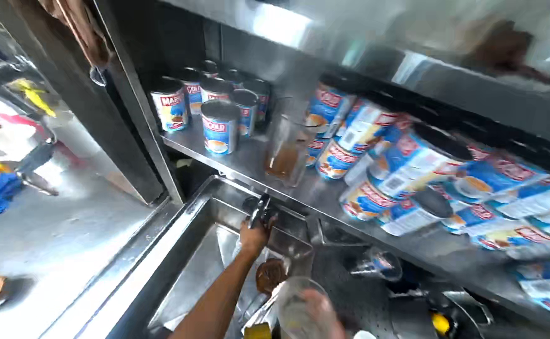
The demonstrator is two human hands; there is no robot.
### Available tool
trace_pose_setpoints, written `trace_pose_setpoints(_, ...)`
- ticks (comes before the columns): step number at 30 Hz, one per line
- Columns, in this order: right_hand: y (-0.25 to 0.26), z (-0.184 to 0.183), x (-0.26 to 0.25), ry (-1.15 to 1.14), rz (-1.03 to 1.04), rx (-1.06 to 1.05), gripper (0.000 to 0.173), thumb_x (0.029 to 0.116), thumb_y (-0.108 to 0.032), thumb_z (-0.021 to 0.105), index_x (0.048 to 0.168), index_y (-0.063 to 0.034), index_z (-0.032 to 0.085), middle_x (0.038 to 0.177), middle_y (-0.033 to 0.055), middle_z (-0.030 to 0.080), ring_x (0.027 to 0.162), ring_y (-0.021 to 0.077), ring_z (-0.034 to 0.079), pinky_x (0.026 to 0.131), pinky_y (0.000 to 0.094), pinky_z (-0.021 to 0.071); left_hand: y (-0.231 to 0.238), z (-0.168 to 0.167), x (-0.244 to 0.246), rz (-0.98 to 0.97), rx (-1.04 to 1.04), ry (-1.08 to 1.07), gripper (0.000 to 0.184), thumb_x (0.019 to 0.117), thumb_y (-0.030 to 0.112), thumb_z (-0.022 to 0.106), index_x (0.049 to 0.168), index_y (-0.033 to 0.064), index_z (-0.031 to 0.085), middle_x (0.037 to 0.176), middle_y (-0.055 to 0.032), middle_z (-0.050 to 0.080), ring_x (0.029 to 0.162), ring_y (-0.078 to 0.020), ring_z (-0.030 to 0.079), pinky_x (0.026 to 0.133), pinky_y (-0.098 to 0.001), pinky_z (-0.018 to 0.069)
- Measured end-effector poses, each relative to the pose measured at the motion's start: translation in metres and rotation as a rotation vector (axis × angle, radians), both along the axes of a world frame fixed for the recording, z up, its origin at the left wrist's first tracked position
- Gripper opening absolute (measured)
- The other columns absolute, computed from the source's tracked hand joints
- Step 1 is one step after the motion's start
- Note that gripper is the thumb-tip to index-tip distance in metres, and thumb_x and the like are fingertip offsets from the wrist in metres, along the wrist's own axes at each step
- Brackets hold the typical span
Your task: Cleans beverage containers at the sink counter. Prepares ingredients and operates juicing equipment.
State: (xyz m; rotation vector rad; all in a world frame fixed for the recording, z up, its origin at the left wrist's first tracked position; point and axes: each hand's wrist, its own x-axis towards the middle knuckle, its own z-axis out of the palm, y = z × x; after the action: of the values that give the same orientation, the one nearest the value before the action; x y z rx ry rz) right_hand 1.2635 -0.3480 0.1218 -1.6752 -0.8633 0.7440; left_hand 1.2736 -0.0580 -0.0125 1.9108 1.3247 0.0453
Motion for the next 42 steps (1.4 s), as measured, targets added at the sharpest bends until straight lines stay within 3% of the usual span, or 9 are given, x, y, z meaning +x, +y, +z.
trace_pose_setpoints(3,0.079,-0.064,-0.014,-0.011,-0.143,-0.167,0.094,0.0633,-0.008,0.093,0.144,0.0044,0.046,0.139,0.0199,0.058,0.125,0.0224,0.060,0.105,0.0388,0.0545,0.035,-0.084,0.018,-0.005,-0.296,-0.333,0.052,0.1047,0.042,0.053,0.135,0.0003,0.060,0.125,-0.0220,0.068,0.114,-0.0337,0.068,0.100,-0.0506,0.0538)
trace_pose_setpoints(8,0.136,-0.110,-0.008,0.241,-0.199,-0.142,0.097,0.0609,-0.002,0.088,0.147,0.0012,0.044,0.139,0.0178,0.058,0.124,0.0249,0.061,0.098,0.0405,0.0583,0.033,-0.052,-0.016,0.291,-1.245,-0.838,0.072,0.1085,0.058,0.017,0.146,0.0043,0.047,0.130,-0.0214,0.065,0.114,-0.0344,0.066,0.094,-0.0529,0.0551)
trace_pose_setpoints(15,0.179,-0.155,-0.032,0.410,-0.391,0.131,0.087,0.0799,-0.023,0.074,0.152,0.0015,0.031,0.138,0.0176,0.055,0.124,0.0213,0.057,0.103,0.0375,0.0517,-0.003,-0.021,-0.125,0.053,-0.850,-0.803,0.082,0.1045,0.060,0.000,0.151,0.0119,0.047,0.141,-0.0092,0.061,0.124,-0.0226,0.061,0.098,-0.0458,0.0523)
trace_pose_setpoints(20,0.182,-0.170,-0.085,0.413,-0.558,0.067,0.057,0.1062,-0.033,0.032,0.145,0.0073,0.046,0.144,0.0222,0.053,0.132,0.0216,0.053,0.113,0.0375,0.0426,-0.040,-0.029,-0.165,0.129,-0.402,-0.714,0.075,0.0995,0.049,0.058,0.155,0.0044,0.036,0.126,-0.0159,0.066,0.105,-0.0197,0.070,0.093,-0.0417,0.0592)
trace_pose_setpoints(26,0.161,-0.192,-0.094,0.546,-0.565,0.153,0.057,0.1051,-0.032,0.029,0.140,0.0078,0.049,0.136,0.0143,0.060,0.123,0.0096,0.057,0.106,0.0278,0.0469,-0.035,-0.062,-0.169,0.063,-0.340,-0.784,0.100,0.0651,0.042,0.096,0.145,0.0045,0.049,0.135,-0.0164,0.057,0.119,-0.0216,0.061,0.099,-0.0372,0.0566)
trace_pose_setpoints(32,0.125,-0.207,-0.088,0.205,-0.284,0.125,0.098,0.0976,-0.058,0.054,0.157,0.0106,0.017,0.161,0.0245,0.033,0.147,0.0205,0.039,0.121,0.0355,0.0359,-0.054,-0.043,-0.164,-0.048,-0.708,-0.777,0.091,0.1004,0.050,0.055,0.160,0.0010,0.008,0.161,-0.0218,0.031,0.145,-0.0229,0.042,0.118,-0.0431,0.0408)
trace_pose_setpoints(35,0.129,-0.209,-0.079,0.201,-0.418,0.021,0.087,0.0784,-0.021,0.082,0.148,0.0090,0.039,0.140,0.0224,0.057,0.123,0.0181,0.062,0.104,0.0341,0.0543,-0.043,-0.034,-0.163,0.100,-0.850,-0.650,0.070,0.1066,0.052,0.034,0.156,0.0028,0.032,0.153,-0.0186,0.046,0.134,-0.0247,0.053,0.109,-0.0447,0.0483)
trace_pose_setpoints(38,0.136,-0.186,-0.078,0.479,-0.359,-0.142,0.070,0.0904,-0.023,0.073,0.148,0.0036,0.044,0.137,0.0185,0.061,0.122,0.0184,0.063,0.106,0.0375,0.0529,-0.013,-0.038,-0.153,0.284,-0.671,-0.526,0.057,0.1112,0.042,0.027,0.131,-0.0004,0.060,0.122,-0.0176,0.066,0.106,-0.0253,0.066,0.087,-0.0452,0.0563)
trace_pose_setpoints(42,0.156,-0.196,-0.088,0.557,-0.219,0.041,0.087,0.0798,-0.020,0.079,0.148,0.0093,0.035,0.135,0.0219,0.062,0.122,0.0256,0.064,0.102,0.0402,0.0557,0.051,-0.024,-0.115,0.311,-0.658,-0.520,0.059,0.1126,0.041,0.025,0.132,-0.0029,0.059,0.127,-0.0193,0.064,0.108,-0.0289,0.066,0.090,-0.0468,0.0550)
